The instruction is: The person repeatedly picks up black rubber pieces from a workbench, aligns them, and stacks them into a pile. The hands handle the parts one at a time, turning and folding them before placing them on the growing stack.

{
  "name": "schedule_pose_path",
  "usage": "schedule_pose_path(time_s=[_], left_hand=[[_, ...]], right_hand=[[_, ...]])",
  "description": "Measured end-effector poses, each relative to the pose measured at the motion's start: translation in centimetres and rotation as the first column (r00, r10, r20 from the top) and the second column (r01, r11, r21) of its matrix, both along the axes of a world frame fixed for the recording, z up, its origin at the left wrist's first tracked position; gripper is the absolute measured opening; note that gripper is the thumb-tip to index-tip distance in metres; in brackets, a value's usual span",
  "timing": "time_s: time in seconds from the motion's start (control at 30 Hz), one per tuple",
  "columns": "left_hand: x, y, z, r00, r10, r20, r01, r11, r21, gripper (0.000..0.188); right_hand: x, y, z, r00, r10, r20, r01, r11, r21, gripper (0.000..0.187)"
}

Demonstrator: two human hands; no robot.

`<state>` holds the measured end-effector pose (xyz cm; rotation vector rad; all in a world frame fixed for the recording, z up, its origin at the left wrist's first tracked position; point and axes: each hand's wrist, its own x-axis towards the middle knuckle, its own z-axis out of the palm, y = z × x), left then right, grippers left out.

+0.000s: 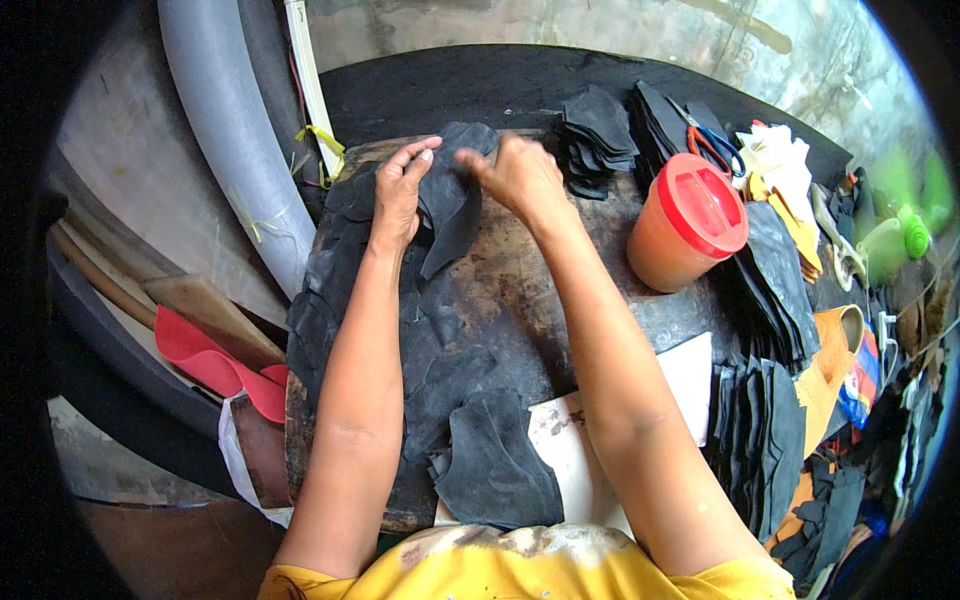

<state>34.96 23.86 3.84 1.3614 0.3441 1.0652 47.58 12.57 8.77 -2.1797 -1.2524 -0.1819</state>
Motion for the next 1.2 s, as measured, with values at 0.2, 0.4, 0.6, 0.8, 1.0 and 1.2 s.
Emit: schedule_pose_path(time_s=[0.2,0.4,0.6,0.8,1.0,1.2], left_hand=[[0.3,0.7,-0.8,0.974,0.207,0.090,-0.213,0.975,0.060,0.020],[0.3,1.4,-1.1,0.932,0.358,0.055,-0.354,0.932,-0.073,0.021],[1.2,1.3,-1.5,0.920,0.377,0.108,-0.383,0.923,0.041,0.028],[1.9,0.4,-0.8,0.953,0.249,0.170,-0.235,0.967,-0.100,0.040],[1.6,-0.8,0.1,0.973,0.113,0.201,-0.107,0.993,-0.040,0.032],[1.5,-1.2,1.6,0.985,0.155,0.075,-0.167,0.964,0.205,0.048]], right_hand=[[0.8,-0.9,0.2,0.688,0.252,-0.681,-0.489,0.854,-0.179,0.044],[5.1,-3.6,3.3,0.876,0.204,-0.436,-0.279,0.954,-0.114,0.036],[3.0,-0.9,2.2,0.425,0.562,-0.709,-0.192,0.822,0.536,0.015],[-3.6,3.0,-3.6,0.940,0.020,-0.340,0.126,0.907,0.402,0.026],[-2.6,3.5,-4.9,0.868,0.255,-0.427,0.043,0.817,0.576,0.045],[-0.6,3.4,-4.0,0.743,0.474,-0.473,-0.010,0.715,0.699,0.074]])
